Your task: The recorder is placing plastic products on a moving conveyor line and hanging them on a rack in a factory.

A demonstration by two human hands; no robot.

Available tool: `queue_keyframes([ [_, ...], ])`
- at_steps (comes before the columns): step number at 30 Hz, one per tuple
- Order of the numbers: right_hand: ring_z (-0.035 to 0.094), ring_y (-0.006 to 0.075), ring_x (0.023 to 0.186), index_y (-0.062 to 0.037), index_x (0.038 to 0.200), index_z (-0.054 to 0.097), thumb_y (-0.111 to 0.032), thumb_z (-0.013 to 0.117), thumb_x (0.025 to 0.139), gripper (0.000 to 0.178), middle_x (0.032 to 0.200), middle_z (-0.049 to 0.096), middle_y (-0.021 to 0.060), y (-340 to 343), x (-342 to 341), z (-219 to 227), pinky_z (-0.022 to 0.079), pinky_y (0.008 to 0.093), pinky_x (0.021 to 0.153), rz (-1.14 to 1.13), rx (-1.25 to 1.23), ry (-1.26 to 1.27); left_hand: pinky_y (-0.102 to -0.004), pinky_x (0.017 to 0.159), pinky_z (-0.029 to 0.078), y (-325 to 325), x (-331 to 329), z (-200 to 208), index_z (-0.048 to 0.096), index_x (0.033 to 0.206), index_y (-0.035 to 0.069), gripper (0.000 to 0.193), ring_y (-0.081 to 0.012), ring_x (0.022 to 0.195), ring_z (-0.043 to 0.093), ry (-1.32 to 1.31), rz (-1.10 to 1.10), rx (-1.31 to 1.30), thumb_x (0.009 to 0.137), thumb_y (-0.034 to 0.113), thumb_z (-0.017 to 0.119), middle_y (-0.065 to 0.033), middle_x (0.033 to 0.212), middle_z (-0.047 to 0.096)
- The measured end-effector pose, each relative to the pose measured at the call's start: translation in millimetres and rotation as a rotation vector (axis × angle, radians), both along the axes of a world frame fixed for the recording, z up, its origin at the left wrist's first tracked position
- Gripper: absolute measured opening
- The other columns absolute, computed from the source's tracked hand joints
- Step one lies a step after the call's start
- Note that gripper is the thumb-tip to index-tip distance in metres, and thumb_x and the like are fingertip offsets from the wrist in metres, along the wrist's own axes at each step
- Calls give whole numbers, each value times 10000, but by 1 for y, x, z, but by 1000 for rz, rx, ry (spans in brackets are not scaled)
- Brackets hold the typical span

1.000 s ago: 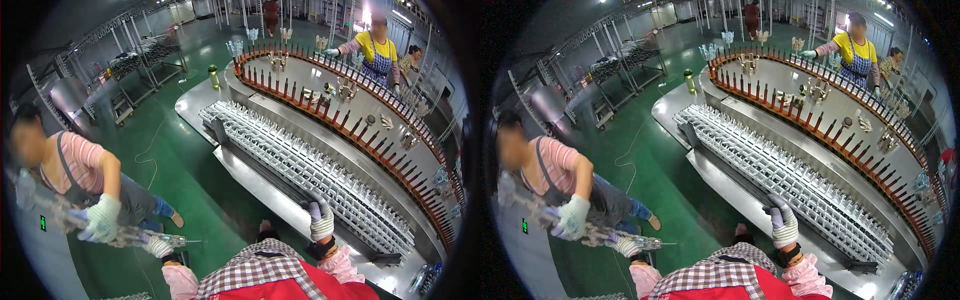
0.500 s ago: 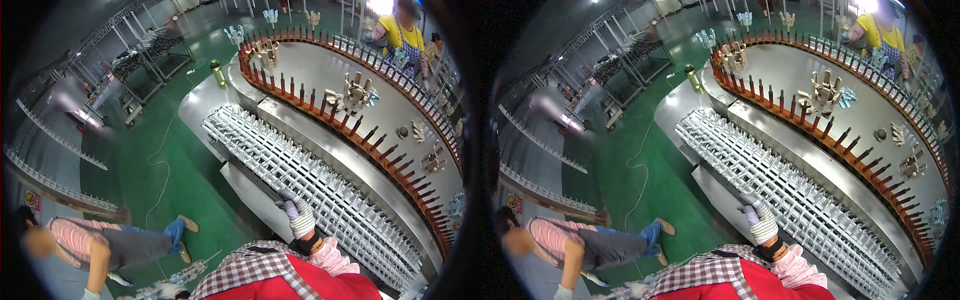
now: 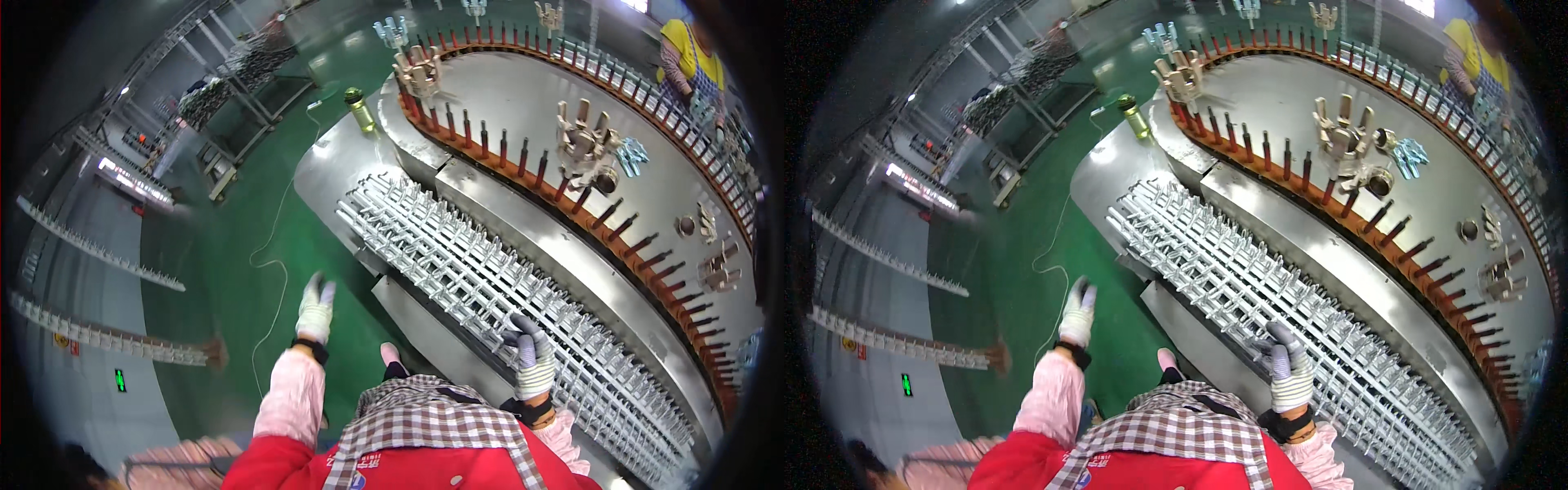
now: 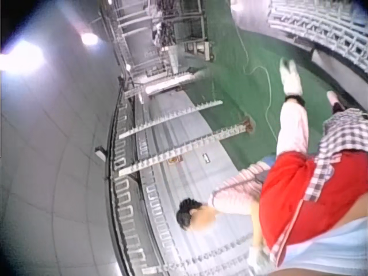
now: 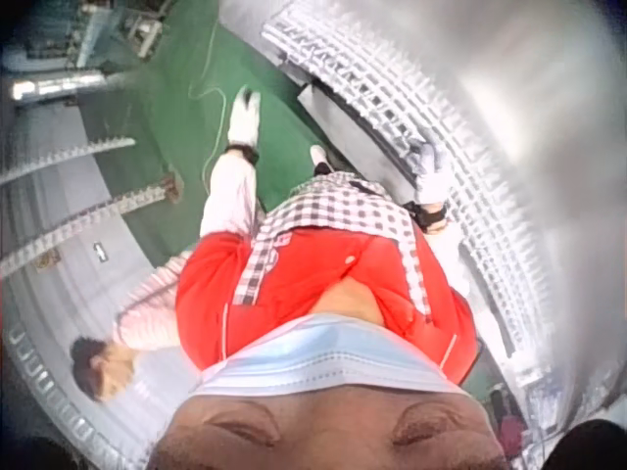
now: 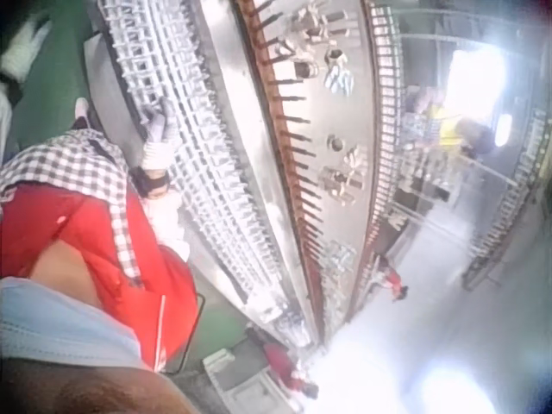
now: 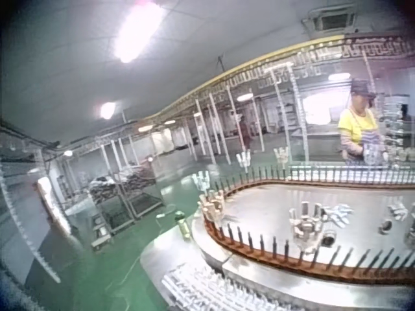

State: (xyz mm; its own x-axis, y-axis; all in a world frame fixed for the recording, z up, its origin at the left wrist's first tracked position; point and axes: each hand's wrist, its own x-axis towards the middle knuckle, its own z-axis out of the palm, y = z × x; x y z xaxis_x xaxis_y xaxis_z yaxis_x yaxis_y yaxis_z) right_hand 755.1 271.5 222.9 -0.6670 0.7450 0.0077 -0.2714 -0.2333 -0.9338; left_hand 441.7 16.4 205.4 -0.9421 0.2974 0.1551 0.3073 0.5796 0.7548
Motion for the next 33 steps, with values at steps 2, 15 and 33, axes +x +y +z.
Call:
queue_keyframes([
  [2, 571, 165, 840, -21, 1094, 500, -180, 426, 875, 281, 1050, 550, 100, -5, 1, 8, 453, 286, 752, -139, 82, -90, -354, 908, 332, 47, -38, 7, 427, 1183, 80, 485, -311, 1069, 435, 77, -130, -42, 805, 373, 506, -173, 1152, 463],
  [15, 547, 145, 853, -48, 1115, 500, -74, 445, 855, 267, 1008, 558, 100, -127, -72, 7, 436, 265, 766, -580, 212, -206, -395, 726, 436, 173, -157, 30, 626, 877, 81, 463, -281, 855, 579, 395, -603, -1080, 716, 504, 526, -149, 901, 606],
  [33, 520, 123, 855, -33, 1092, 514, -150, 457, 856, 270, 943, 569, 73, -135, -83, -13, 408, 247, 797, -876, 16, -181, -443, 621, 418, 159, -175, 67, 621, 691, 60, 366, -332, 659, 570, 862, -1018, -722, 791, 346, 417, -174, 696, 591],
])
